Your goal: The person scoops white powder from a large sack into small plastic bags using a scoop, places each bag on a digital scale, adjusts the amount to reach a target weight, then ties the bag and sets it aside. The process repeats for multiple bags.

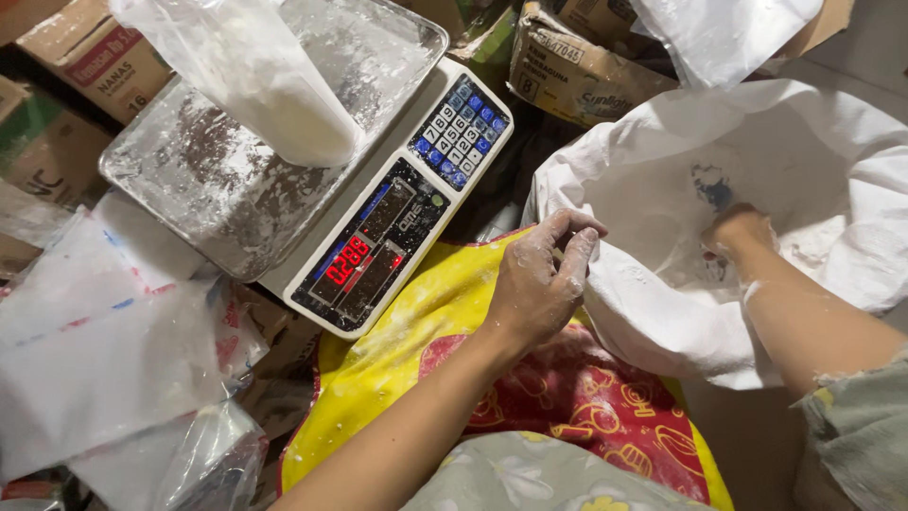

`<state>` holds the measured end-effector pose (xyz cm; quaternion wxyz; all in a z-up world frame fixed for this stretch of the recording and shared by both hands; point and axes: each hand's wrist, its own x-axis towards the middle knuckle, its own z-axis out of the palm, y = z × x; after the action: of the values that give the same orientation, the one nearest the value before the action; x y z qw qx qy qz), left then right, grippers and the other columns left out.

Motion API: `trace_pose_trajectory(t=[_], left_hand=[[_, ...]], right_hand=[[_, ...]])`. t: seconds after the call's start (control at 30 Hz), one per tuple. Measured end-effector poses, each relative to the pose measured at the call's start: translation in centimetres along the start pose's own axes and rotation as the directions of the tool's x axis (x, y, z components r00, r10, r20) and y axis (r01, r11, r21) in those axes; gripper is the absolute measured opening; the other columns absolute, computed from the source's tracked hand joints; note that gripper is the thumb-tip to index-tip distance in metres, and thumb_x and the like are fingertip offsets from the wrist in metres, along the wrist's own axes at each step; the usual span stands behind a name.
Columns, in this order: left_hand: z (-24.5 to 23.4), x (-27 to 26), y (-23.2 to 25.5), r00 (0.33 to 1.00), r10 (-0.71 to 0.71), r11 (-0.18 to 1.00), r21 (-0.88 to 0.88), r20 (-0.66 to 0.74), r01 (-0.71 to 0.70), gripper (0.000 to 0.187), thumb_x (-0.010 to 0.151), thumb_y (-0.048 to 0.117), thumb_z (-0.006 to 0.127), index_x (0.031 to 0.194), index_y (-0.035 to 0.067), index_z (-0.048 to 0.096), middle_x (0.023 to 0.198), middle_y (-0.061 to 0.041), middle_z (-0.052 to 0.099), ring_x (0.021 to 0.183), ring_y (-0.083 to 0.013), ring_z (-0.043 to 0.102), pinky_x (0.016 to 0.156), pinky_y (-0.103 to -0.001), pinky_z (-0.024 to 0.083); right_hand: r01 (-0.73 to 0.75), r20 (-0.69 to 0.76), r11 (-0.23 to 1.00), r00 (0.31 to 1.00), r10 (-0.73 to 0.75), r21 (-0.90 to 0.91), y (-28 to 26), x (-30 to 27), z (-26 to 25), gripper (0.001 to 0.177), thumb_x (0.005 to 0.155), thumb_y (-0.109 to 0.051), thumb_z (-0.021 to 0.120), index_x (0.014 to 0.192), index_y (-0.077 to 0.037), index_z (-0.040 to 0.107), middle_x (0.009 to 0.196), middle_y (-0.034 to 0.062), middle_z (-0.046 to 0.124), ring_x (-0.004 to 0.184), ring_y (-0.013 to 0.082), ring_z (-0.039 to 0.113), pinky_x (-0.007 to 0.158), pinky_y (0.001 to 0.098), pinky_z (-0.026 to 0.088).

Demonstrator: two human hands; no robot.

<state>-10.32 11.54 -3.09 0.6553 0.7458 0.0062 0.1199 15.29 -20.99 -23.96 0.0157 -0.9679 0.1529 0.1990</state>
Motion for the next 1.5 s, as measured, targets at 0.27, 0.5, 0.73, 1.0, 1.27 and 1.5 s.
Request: trace_pose_trajectory(t=[0.27,0.5,0.73,1.0,1.27,1.5], left_hand=[[0.1,0.2,-0.2,1.0,-0.002,1.0,-0.005,-0.001,0.002,0.019,0.102,0.017,0.058,0.108,0.005,0.071,0.081,-0.005,0.068,0.07,-0.0107,0.061,0.068,-0.027,0.053],[0.3,-0.1,0.7,0.996,-0.084,0.996,-0.038,0.032,0.085,0.02,0.101,0.018,0.058,0.107,0.005,0.071,0.069,-0.003,0.059,0.062,-0.01,0.056,0.06,-0.028,0.05],[0.1,-0.6,1.0,0.998,-0.055,0.994,-0.087,0.037,0.058,0.019,0.103,0.018,0.058,0.108,0.005,0.071,0.068,-0.001,0.058,0.059,-0.008,0.054,0.056,-0.027,0.048],[-0.5,-0.9,0.9,0.999,0.037,0.995,-0.092,-0.002,-0.037,0.018,0.104,0.017,0.058,0.107,0.004,0.071,0.073,-0.001,0.061,0.064,-0.0084,0.057,0.06,-0.026,0.05],[-3.3,0.1,2.2,0.999,-0.022,0.99,-0.137,-0.033,0.017,0.019,0.102,0.017,0.056,0.107,0.005,0.07,0.068,-0.002,0.061,0.055,-0.0077,0.058,0.05,-0.026,0.049],[-6.5,1.0,3.2,0.976,0.034,0.99,-0.124,-0.217,-0.062,0.019,0.103,0.018,0.057,0.103,0.004,0.069,0.073,-0.002,0.066,0.059,-0.0091,0.063,0.053,-0.027,0.052]], right_hand=[[0.064,-0.077,0.995,0.995,-0.058,0.075,1.2,1.0,-1.2,0.041,0.078,-0.026,0.079,0.107,0.003,0.077,0.106,0.0237,0.073,0.1,0.0381,0.07,0.09,0.045,0.055],[-0.022,0.179,0.631,0.966,-0.187,0.775,3.7,-2.6,-7.7,0.023,0.083,-0.013,0.062,0.096,0.006,0.065,0.072,0.0111,0.06,0.061,0.0233,0.055,0.058,0.037,0.047],[0.063,0.301,0.756,0.893,-0.334,0.651,2.5,-6.8,-9.4,0.035,0.101,-0.026,0.059,0.11,0.004,0.075,0.083,0.0101,0.056,0.064,0.0183,0.044,0.053,0.0371,0.03],[0.225,0.294,0.952,0.914,-0.28,0.209,-0.3,-9.8,-12.2,0.036,0.104,-0.017,0.047,0.107,0.009,0.072,0.091,0.018,0.077,0.069,0.0282,0.064,0.06,0.0418,0.052],[0.233,0.286,0.967,0.924,-0.252,0.1,-1.0,-17.0,-21.7,0.031,0.111,-0.03,0.047,0.108,-0.003,0.063,0.078,0.0135,0.062,0.066,0.0237,0.053,0.063,0.0396,0.05],[0.344,0.219,0.898,0.887,-0.406,0.273,-6.0,-23.8,-26.4,0.035,0.113,-0.03,0.044,0.106,0.0,0.061,0.075,0.0119,0.055,0.064,0.0222,0.044,0.059,0.0385,0.042]])
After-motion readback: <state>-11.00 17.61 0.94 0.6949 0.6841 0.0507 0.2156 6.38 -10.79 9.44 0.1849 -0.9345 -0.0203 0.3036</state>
